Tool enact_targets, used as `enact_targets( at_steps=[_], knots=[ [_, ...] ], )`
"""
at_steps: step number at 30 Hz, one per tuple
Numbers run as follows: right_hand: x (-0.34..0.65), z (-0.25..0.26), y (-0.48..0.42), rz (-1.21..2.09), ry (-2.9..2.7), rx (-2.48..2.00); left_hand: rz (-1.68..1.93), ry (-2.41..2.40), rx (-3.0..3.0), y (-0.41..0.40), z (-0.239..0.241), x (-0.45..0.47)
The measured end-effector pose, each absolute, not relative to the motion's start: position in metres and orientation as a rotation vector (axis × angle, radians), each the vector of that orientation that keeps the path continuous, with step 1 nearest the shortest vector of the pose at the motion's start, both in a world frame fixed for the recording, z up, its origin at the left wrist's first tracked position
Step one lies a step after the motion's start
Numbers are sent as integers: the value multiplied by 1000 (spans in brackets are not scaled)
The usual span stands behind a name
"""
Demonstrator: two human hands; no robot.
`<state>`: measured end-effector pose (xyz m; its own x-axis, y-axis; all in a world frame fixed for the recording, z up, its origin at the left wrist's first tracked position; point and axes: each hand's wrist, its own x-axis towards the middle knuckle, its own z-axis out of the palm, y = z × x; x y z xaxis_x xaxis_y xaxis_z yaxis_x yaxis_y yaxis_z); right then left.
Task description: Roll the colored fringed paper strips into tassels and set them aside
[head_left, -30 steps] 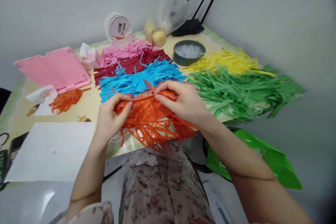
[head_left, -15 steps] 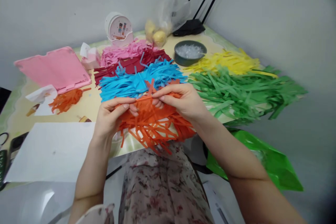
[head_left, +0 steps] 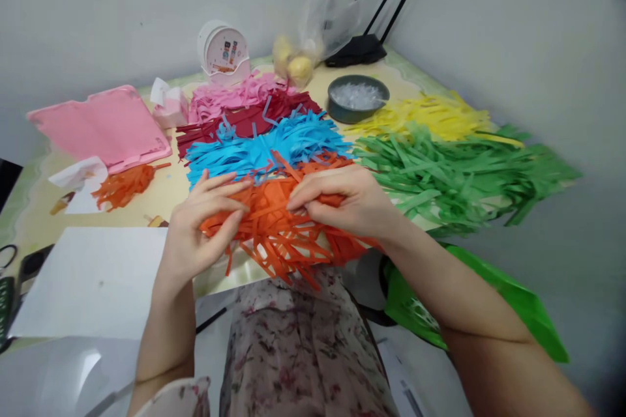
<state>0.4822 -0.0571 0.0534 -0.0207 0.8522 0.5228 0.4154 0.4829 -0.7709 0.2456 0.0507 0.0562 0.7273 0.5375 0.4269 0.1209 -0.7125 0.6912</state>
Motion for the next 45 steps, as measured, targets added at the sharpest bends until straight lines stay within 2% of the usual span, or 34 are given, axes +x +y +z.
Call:
enact_targets(
  at_steps=[4,9,14,19,24,31,36,40,42,45],
  knots=[
    [480,57,-57,338,-1873,-1028,711,378,2326,49,60,260],
    [488,61,-63,383,-2004,-1038,616,415,2429,52,53,265],
    [502,73,-52,769,-1886,-1316,991,370,2873,56,41,262],
    [489,55,-30,1286,-1649,-1138,1449,159,2955,59,29,261],
    [467,36,-31,1421,-1236,-1017,1566,276,2813,60,19,266],
    [451,32,-20,1191,-1129,-807,1575,636,1965,36,7,293],
    [445,36,-15,770,-1292,-984,1341,800,1624,27,11,307],
    [465,39,0,370,-1602,-1072,1414,844,1528,44,15,311],
    [504,39,20,200,-1737,-1184,1565,820,1435,61,18,307],
    [597,36,59,81,-1555,-1759,1621,718,1250,88,23,295]
  ],
)
